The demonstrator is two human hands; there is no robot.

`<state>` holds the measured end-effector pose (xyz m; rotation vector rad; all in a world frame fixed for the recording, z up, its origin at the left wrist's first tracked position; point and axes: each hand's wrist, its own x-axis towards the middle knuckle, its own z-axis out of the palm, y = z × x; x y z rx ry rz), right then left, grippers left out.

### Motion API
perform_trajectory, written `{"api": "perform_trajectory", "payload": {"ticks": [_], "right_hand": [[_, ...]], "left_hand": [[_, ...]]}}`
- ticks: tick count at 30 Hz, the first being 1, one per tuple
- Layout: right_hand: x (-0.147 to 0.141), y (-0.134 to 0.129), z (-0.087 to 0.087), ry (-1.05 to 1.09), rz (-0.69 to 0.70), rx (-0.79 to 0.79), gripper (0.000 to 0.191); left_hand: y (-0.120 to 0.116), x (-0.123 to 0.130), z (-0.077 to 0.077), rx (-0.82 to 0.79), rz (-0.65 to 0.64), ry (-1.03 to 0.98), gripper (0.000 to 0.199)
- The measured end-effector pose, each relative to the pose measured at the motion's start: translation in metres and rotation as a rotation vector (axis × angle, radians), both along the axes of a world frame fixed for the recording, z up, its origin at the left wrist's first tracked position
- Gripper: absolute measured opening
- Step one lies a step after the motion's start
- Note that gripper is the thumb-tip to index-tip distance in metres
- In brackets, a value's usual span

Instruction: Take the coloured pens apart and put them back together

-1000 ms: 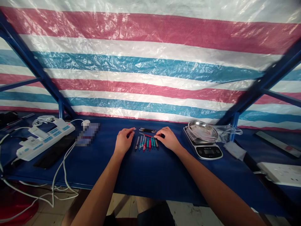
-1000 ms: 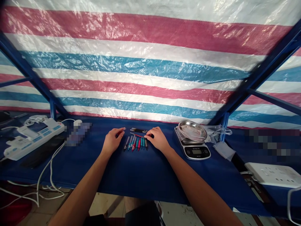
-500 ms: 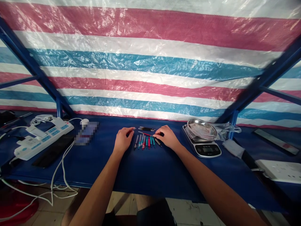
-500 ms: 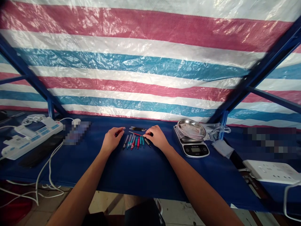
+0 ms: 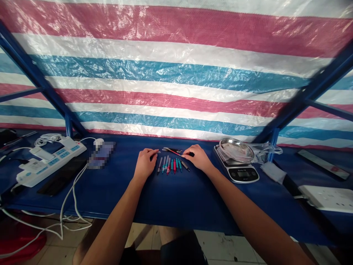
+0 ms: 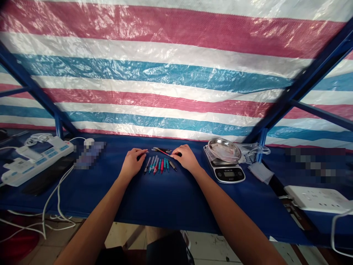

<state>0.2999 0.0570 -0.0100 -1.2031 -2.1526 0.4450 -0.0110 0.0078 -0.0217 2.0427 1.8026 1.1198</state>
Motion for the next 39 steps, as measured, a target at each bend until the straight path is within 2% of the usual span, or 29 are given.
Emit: {"api": "perform_trajectory", "payload": {"ticks": [8,13,23,29,39], "right_hand": [[-0.001,0.001,-0.002,0.020,0.028,-0.018,0.011],[-0.003,0.000,0.002,-0.033,0.084,-0.015,0.013],[-0.009,0.003,-0.003,-0.069,0.180,0.065,0.021],[-0.013,-0.002,0.002,-0.070,0.156,0.051,0.021],[-0.015,-0.003,0.002,-0.057,0.145,0.038,0.021]], "left_hand": [[0.001,0.002,-0.007,-0.014,0.033,0.105,0.036],[0.002,0.001,-0.008,-0.016,0.032,0.114,0.036],[0.003,0.000,-0.008,-0.021,0.036,0.086,0.039],[0.003,0.000,-0.006,-0.020,0.023,0.065,0.029],[0.005,0.000,-0.006,-0.029,0.026,0.089,0.029]]}}
